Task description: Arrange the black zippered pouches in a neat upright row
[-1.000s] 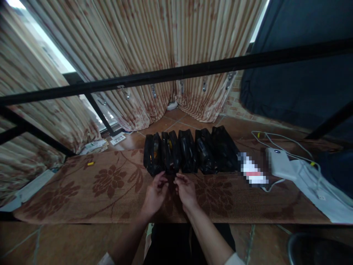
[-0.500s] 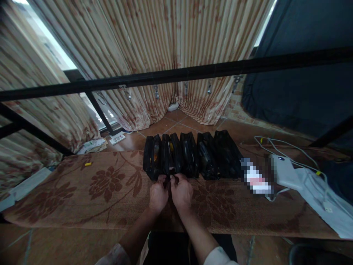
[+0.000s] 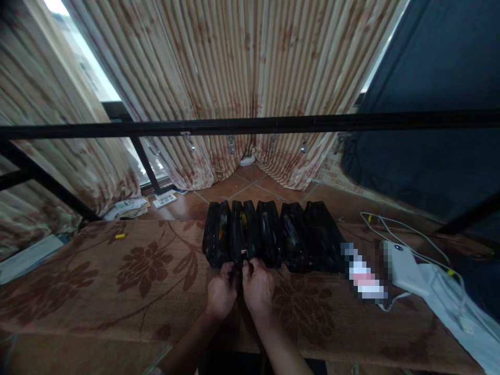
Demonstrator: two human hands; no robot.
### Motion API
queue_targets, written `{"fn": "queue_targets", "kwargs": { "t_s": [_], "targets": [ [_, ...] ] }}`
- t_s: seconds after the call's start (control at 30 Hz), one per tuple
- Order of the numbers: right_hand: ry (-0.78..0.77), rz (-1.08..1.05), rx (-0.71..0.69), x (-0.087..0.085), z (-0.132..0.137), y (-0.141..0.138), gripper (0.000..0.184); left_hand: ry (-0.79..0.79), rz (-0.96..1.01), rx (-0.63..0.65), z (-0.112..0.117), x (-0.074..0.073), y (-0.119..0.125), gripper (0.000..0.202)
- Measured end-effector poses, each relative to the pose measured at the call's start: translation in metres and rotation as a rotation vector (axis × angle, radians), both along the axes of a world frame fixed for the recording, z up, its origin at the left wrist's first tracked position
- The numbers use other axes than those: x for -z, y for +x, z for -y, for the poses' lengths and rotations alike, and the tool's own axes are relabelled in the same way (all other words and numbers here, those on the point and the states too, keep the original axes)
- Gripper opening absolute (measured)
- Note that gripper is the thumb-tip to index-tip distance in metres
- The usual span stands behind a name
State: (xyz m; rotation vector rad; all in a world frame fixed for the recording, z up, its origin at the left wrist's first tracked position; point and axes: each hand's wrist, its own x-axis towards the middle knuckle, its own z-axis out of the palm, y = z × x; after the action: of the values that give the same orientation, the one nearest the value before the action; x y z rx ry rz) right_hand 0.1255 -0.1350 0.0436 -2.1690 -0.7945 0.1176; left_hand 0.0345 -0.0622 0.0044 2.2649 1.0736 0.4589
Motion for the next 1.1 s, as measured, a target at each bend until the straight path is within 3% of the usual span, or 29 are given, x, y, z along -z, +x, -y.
{"fn": "queue_targets", "kwargs": {
  "t_s": [0.17,0.27,0.43,0.6,0.87,1.0,1.1],
  "targets": [
    [0.078,-0.073,-0.003,0.006,0.015,-0.002,0.026,0.01,0.012,0.009,-0.002,0.0,0.001,0.029],
    [0.134,-0.119,0.074,0.013,0.034,0.0,0.029,0.017,0.017,0.033,0.0,0.0,0.001,0.028],
    [0.189,-0.143,0.241,0.016,0.053,0.016,0.039,0.04,0.02,0.192,0.008,0.0,-0.001,0.028],
    [0.151,-0.131,0.24,0.014,0.047,0.038,0.035,0.122,0.009,0.333,0.012,-0.002,0.0,0.031],
    [0.099,-0.134,0.206,0.022,0.053,0.044,0.027,0.142,-0.022,0.307,0.01,0.0,0.002,0.029],
    [0.108,-0.141,0.336,0.027,0.075,0.045,0.026,0.159,-0.024,0.306,0.009,0.0,0.003,0.027],
    [0.119,-0.147,0.448,0.028,0.089,0.055,0.036,0.174,-0.039,0.291,0.009,-0.001,0.002,0.028]
  ]
}}
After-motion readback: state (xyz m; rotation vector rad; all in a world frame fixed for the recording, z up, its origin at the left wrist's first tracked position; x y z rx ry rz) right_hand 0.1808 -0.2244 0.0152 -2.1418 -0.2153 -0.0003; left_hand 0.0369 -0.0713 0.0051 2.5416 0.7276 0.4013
